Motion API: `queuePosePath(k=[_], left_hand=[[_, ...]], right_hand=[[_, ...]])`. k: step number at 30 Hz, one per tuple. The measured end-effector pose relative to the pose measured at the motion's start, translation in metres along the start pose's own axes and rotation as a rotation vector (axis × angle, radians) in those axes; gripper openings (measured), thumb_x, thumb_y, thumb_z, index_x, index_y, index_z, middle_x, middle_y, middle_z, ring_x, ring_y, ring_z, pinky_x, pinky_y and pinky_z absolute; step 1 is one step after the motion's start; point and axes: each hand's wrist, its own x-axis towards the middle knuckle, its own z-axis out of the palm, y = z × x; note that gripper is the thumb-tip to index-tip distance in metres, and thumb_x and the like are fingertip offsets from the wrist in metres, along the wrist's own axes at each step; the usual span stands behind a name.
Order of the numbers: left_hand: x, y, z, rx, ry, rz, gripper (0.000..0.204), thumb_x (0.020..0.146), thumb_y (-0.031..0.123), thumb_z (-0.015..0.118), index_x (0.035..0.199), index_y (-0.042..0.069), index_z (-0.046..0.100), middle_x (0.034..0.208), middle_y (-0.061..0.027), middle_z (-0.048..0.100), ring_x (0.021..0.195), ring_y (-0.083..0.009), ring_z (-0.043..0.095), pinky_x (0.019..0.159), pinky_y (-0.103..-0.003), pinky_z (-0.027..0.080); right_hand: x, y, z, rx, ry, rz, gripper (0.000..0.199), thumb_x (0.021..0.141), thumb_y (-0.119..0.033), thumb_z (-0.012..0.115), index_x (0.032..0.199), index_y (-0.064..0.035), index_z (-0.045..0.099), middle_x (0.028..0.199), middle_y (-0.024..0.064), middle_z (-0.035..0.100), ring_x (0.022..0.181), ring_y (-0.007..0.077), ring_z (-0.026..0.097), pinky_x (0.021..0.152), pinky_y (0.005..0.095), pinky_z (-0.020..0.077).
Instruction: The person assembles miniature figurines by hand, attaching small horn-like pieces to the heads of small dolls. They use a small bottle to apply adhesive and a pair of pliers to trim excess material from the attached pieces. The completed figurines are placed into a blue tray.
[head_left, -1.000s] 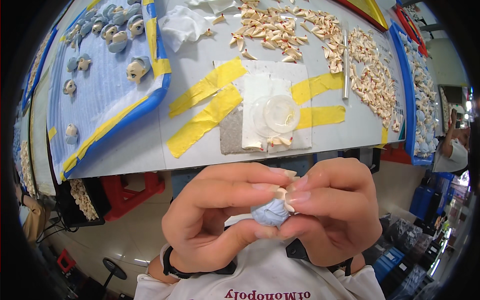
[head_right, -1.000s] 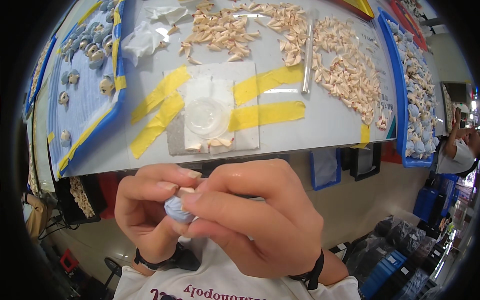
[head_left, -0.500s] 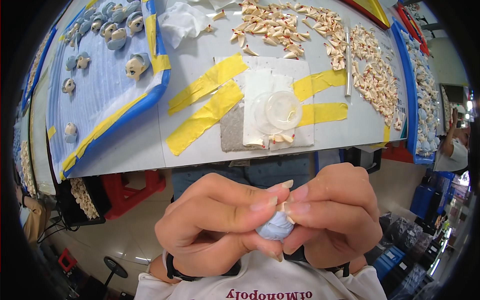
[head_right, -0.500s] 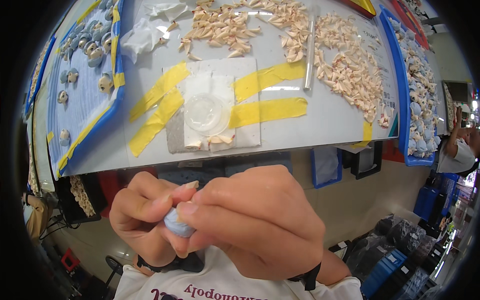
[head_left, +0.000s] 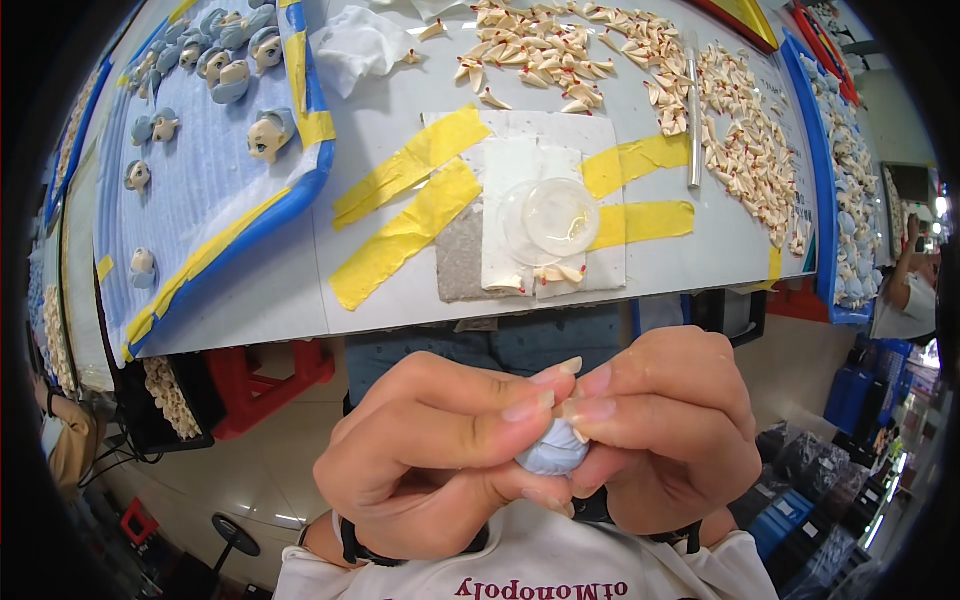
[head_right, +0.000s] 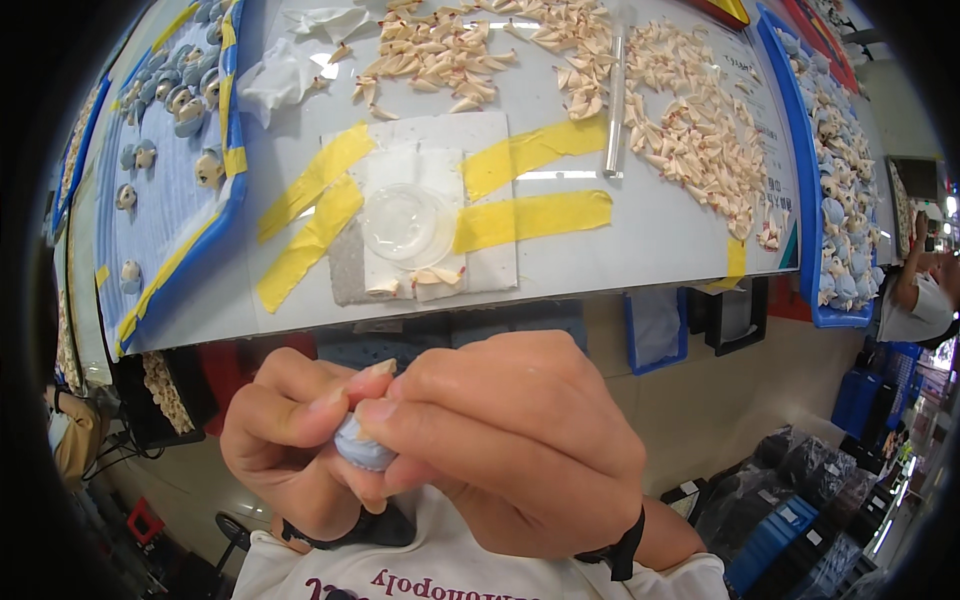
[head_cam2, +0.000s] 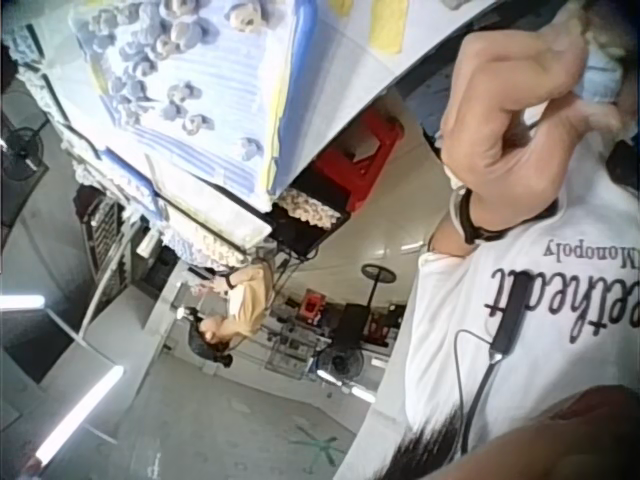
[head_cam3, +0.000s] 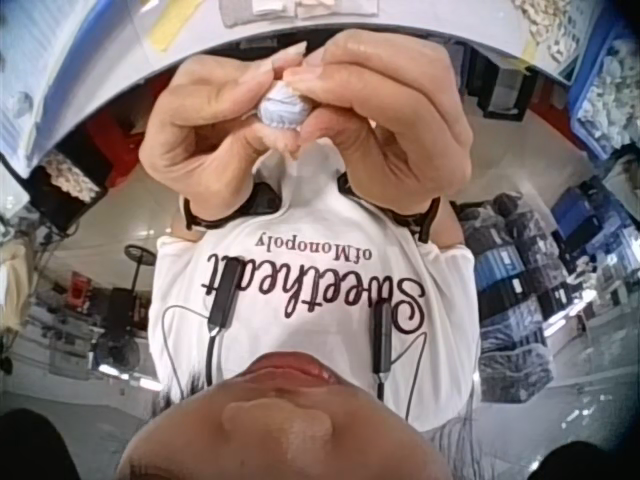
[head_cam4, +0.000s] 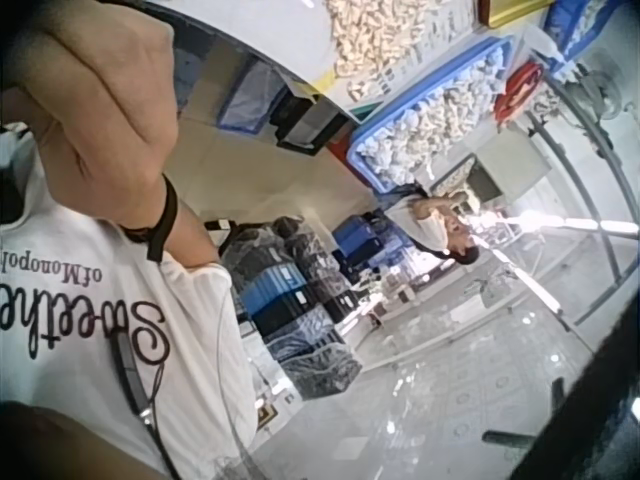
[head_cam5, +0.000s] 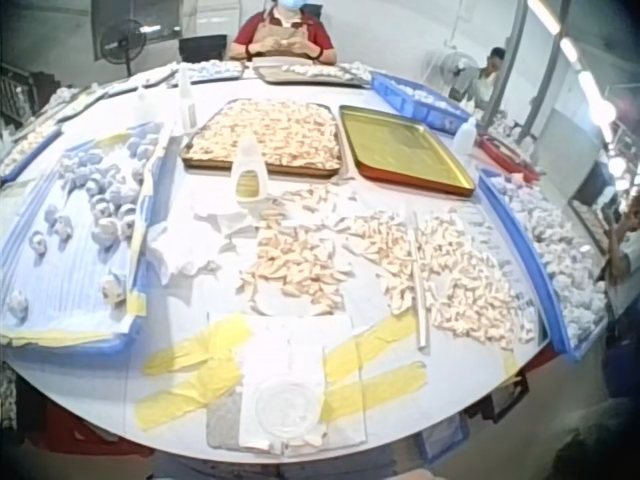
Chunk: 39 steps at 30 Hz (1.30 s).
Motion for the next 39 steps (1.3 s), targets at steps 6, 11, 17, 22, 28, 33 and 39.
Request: queuePosePath(k=[6, 11, 17, 22, 28, 33, 39], left_hand=[[0.0, 0.0, 0.001, 0.045, -0.005, 0.011, 0.033, 0.062, -0.016, 0.069, 0.093, -0.008, 0.061, 0.091, -0.0269, 0.061, 0.078, -0.0267, 0.065, 0.066, -0.028, 0.054], [0.0, 0.002, 0.004, 0.041, -0.004, -0.009, 0.032, 0.063, -0.015, 0.069, 0.093, -0.008, 0.06, 0.09, -0.0273, 0.061, 0.08, -0.0279, 0.065, 0.068, -0.029, 0.054], [0.0, -0.003, 0.003, -0.03, -0.044, -0.004, 0.035, 0.063, -0.011, 0.072, 0.096, -0.008, 0.059, 0.093, -0.0264, 0.061, 0.08, -0.0272, 0.065, 0.07, -0.03, 0.053], [0.004, -0.006, -0.001, 0.082, -0.171, 0.009, 0.034, 0.074, 0.007, 0.072, 0.097, -0.003, 0.049, 0.093, -0.0201, 0.057, 0.086, -0.0216, 0.06, 0.079, -0.029, 0.049], [0.003, -0.005, 0.001, -0.044, -0.076, -0.023, 0.036, 0.065, -0.006, 0.074, 0.097, -0.006, 0.057, 0.096, -0.0254, 0.06, 0.09, -0.0299, 0.062, 0.08, -0.036, 0.052], [0.003, -0.006, 0.003, -0.046, -0.075, 0.002, 0.035, 0.066, -0.006, 0.073, 0.097, -0.005, 0.057, 0.096, -0.0262, 0.059, 0.09, -0.032, 0.063, 0.079, -0.037, 0.052], [0.002, -0.009, 0.003, -0.044, -0.091, 0.032, 0.035, 0.067, -0.005, 0.073, 0.098, -0.005, 0.057, 0.097, -0.0259, 0.059, 0.091, -0.0332, 0.063, 0.076, -0.036, 0.053]], right_hand=[[-0.001, -0.001, -0.003, -0.01, -0.032, 0.014, 0.021, 0.077, -0.023, 0.068, 0.086, -0.0054, 0.059, 0.081, 0.0072, 0.059, 0.068, 0.0164, 0.057, 0.058, 0.026, 0.043], [-0.001, -0.003, -0.004, -0.013, -0.041, 0.037, 0.02, 0.078, -0.021, 0.068, 0.086, -0.0052, 0.059, 0.081, 0.0075, 0.059, 0.068, 0.0162, 0.056, 0.058, 0.0265, 0.0426], [-0.005, -0.004, -0.006, 0.013, -0.027, 0.048, 0.022, 0.078, -0.021, 0.068, 0.088, -0.0039, 0.059, 0.082, 0.009, 0.057, 0.069, 0.0167, 0.054, 0.058, 0.0258, 0.0421], [-0.002, -0.002, -0.013, 0.024, -0.078, 0.082, 0.026, 0.077, -0.021, 0.069, 0.09, -0.0024, 0.059, 0.085, 0.01, 0.055, 0.073, 0.0175, 0.053, 0.059, 0.0251, 0.0422], [-0.004, 0.001, -0.011, 0.069, -0.051, 0.104, 0.026, 0.076, -0.021, 0.07, 0.09, -0.0021, 0.059, 0.084, 0.0098, 0.054, 0.074, 0.017, 0.052, 0.061, 0.0245, 0.0418], [-0.004, 0.001, -0.013, 0.071, -0.048, 0.114, 0.027, 0.075, -0.021, 0.071, 0.089, -0.0026, 0.059, 0.082, 0.0089, 0.054, 0.073, 0.0165, 0.052, 0.061, 0.0239, 0.0403], [-0.001, 0.004, -0.019, 0.016, -0.07, 0.082, 0.026, 0.074, -0.024, 0.072, 0.088, -0.0051, 0.06, 0.081, 0.0072, 0.054, 0.071, 0.016, 0.05, 0.061, 0.0246, 0.0378]])
